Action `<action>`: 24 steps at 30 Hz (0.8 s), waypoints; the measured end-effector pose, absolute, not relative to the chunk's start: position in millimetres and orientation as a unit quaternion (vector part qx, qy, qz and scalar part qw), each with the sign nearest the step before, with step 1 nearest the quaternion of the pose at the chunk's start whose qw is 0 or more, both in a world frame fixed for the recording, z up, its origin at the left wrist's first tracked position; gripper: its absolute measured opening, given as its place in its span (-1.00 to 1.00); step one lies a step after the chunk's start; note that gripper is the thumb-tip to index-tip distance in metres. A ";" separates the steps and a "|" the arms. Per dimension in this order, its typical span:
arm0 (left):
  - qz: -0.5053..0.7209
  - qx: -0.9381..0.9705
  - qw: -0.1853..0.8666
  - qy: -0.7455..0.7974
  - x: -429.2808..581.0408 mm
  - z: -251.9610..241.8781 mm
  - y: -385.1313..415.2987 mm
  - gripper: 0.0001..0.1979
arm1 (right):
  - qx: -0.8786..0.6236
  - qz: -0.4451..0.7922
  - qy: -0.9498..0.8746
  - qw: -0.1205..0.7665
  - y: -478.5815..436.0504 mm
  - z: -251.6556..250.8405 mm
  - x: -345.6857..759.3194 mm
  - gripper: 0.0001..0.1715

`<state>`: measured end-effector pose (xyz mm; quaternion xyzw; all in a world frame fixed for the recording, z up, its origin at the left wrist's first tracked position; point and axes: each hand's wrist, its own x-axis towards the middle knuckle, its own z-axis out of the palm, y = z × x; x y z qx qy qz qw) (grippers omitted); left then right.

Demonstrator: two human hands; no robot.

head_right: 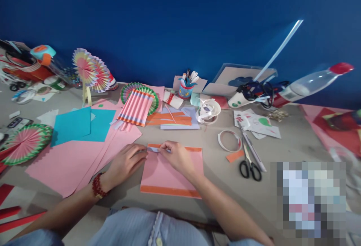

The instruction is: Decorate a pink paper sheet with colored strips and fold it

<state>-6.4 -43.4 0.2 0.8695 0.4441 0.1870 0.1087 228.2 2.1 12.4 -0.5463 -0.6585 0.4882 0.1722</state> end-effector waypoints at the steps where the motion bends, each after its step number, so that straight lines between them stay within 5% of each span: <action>1: 0.187 0.870 0.107 0.444 -6.3 0.7 -43.4 -0.81 | -0.546 0.488 -0.659 0.171 2.4 12.1 228.2 -0.77; 24: 0.194 0.895 0.075 0.395 -9.7 -4.4 -45.9 -0.79 | -0.556 0.467 -0.667 0.167 2.9 13.2 225.8 -0.78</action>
